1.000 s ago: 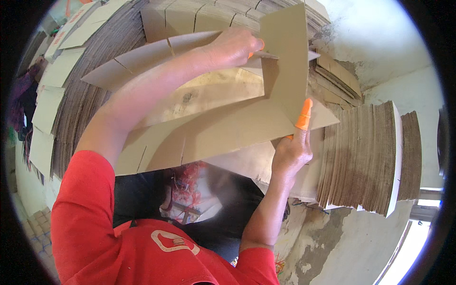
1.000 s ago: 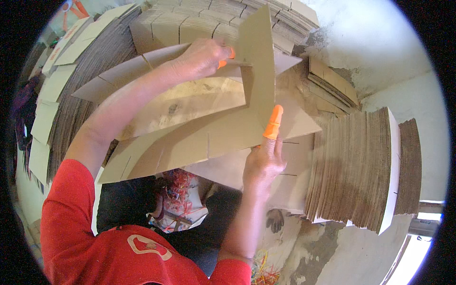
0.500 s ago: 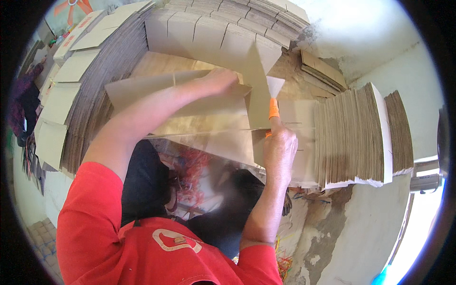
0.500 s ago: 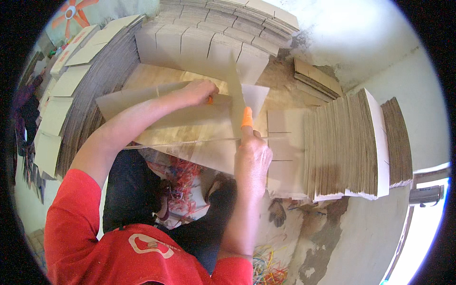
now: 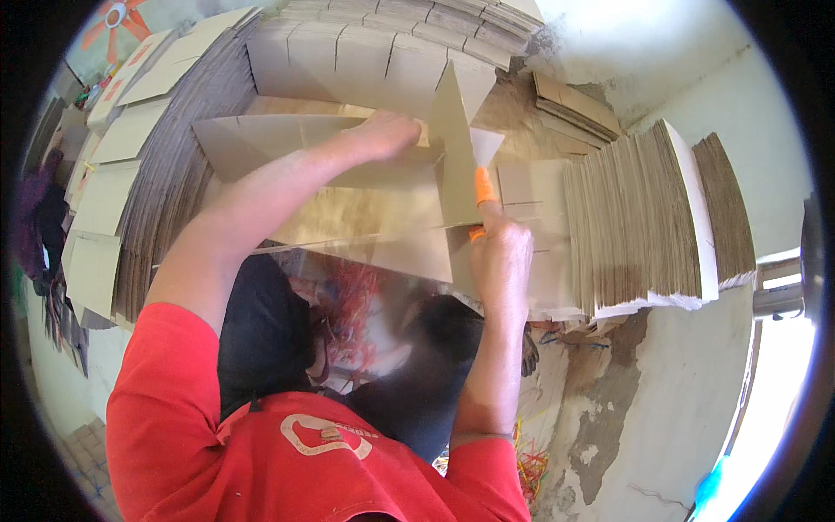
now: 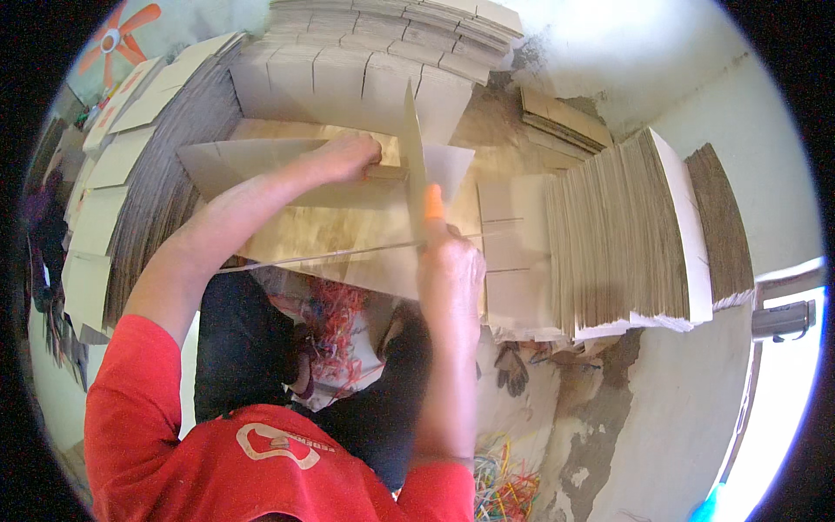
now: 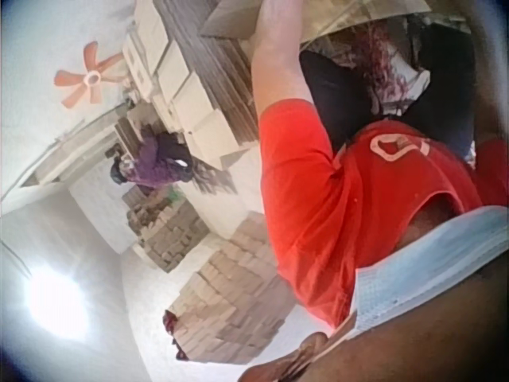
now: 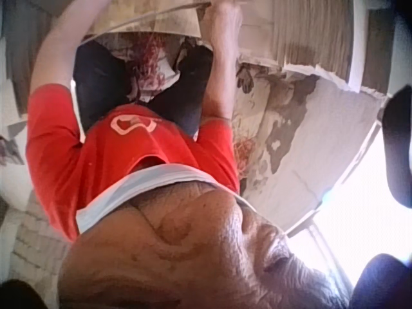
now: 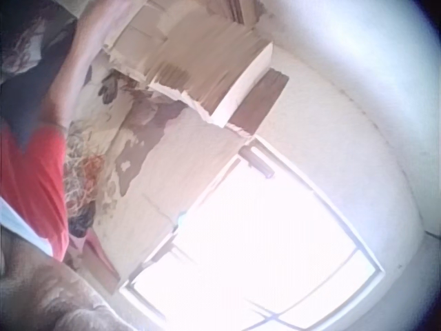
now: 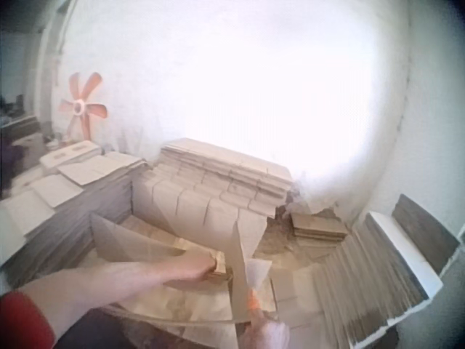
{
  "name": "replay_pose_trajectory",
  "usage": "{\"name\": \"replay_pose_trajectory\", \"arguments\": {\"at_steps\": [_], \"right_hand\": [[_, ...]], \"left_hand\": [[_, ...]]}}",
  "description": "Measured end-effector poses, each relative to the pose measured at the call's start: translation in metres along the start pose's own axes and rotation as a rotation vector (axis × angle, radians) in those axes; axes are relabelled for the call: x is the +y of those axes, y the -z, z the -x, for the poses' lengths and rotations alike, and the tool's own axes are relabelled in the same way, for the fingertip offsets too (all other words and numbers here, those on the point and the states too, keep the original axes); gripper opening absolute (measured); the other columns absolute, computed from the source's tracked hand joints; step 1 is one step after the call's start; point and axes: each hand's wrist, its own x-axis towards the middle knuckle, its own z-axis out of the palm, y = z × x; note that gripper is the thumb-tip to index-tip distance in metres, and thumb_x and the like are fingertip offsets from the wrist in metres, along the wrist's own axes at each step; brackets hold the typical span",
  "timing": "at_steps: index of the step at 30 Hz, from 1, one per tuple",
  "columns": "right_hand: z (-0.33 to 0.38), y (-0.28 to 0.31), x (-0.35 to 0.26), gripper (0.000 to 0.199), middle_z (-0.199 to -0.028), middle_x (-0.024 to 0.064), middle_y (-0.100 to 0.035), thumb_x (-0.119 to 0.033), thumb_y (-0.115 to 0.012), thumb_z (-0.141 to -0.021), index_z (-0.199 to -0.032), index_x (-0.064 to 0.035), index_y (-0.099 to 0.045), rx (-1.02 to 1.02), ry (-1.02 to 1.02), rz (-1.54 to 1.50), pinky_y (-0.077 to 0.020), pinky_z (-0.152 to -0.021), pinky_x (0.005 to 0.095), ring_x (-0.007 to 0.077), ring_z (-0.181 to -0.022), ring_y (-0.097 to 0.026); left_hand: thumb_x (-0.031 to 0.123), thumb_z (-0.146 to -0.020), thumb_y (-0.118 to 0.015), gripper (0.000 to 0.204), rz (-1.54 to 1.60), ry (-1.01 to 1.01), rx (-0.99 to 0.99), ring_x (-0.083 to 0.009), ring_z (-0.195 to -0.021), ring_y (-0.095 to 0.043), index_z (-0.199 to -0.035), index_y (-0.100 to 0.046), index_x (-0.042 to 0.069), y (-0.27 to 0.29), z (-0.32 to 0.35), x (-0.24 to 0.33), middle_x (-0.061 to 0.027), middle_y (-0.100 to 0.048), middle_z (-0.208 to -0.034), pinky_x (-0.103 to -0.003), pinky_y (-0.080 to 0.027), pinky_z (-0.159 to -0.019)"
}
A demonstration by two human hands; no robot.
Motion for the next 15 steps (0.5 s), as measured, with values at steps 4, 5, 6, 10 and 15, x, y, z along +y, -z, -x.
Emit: {"name": "replay_pose_trajectory", "arguments": {"at_steps": [4,5,6,10,15], "right_hand": [[-0.005,0.010,-0.012,0.060,-0.078,0.0244,-0.061,0.007,-0.055,-0.074,-0.132,-0.0081,-0.054,-0.096,-0.089,-0.044,-0.0478,-0.063,0.0470,0.0406,-0.069,-0.061],[-0.003,0.003,-0.006,0.061,-0.077,0.0252,-0.061,0.009,-0.056,-0.073,-0.131,-0.0097,-0.055,-0.090,-0.089,-0.059,-0.0473,-0.063,0.0468,0.0411,-0.068,-0.060],[0.000,-0.005,0.000,0.063,-0.076,0.0260,-0.060,0.011,-0.056,-0.071,-0.130,-0.0113,-0.057,-0.086,-0.088,-0.075,-0.0467,-0.062,0.0465,0.0416,-0.068,-0.060],[0.013,-0.022,0.016,0.061,-0.077,0.0247,-0.061,0.010,-0.055,-0.072,-0.130,-0.0094,-0.057,-0.158,-0.096,0.046,-0.0480,-0.065,0.0463,0.0405,-0.071,-0.060],[0.004,-0.020,0.014,0.061,-0.075,0.0228,-0.062,0.007,-0.052,-0.076,-0.135,-0.0084,-0.052,-0.139,-0.085,0.168,-0.0481,-0.066,0.0469,0.0396,-0.073,-0.062]], "left_hand": [[0.005,-0.066,-0.068,0.011,0.073,0.022,0.008,-0.0379,-0.082,-0.062,-0.077,-0.066,0.002,-0.003,0.002,-0.008,-0.0180,-0.064,-0.080,-0.047,-0.048,-0.068],[0.005,-0.066,-0.068,0.011,0.078,0.033,-0.001,-0.0376,-0.082,-0.062,-0.077,-0.066,0.003,-0.003,0.000,-0.008,-0.0177,-0.064,-0.080,-0.047,-0.048,-0.068],[0.006,-0.067,-0.068,0.013,0.070,0.011,0.006,-0.0378,-0.082,-0.062,-0.079,-0.067,0.003,-0.006,0.002,-0.007,-0.0175,-0.064,-0.081,-0.047,-0.048,-0.068],[0.010,-0.069,-0.070,0.018,0.038,-0.037,0.000,-0.0375,-0.083,-0.062,-0.086,-0.069,0.004,-0.013,0.000,0.003,-0.0175,-0.065,-0.086,-0.046,-0.049,-0.070],[0.025,-0.076,-0.073,0.034,0.144,0.009,0.041,-0.0354,-0.098,-0.061,-0.102,-0.066,0.004,0.003,0.016,-0.007,-0.0184,-0.065,-0.098,-0.047,-0.048,-0.080]]}}
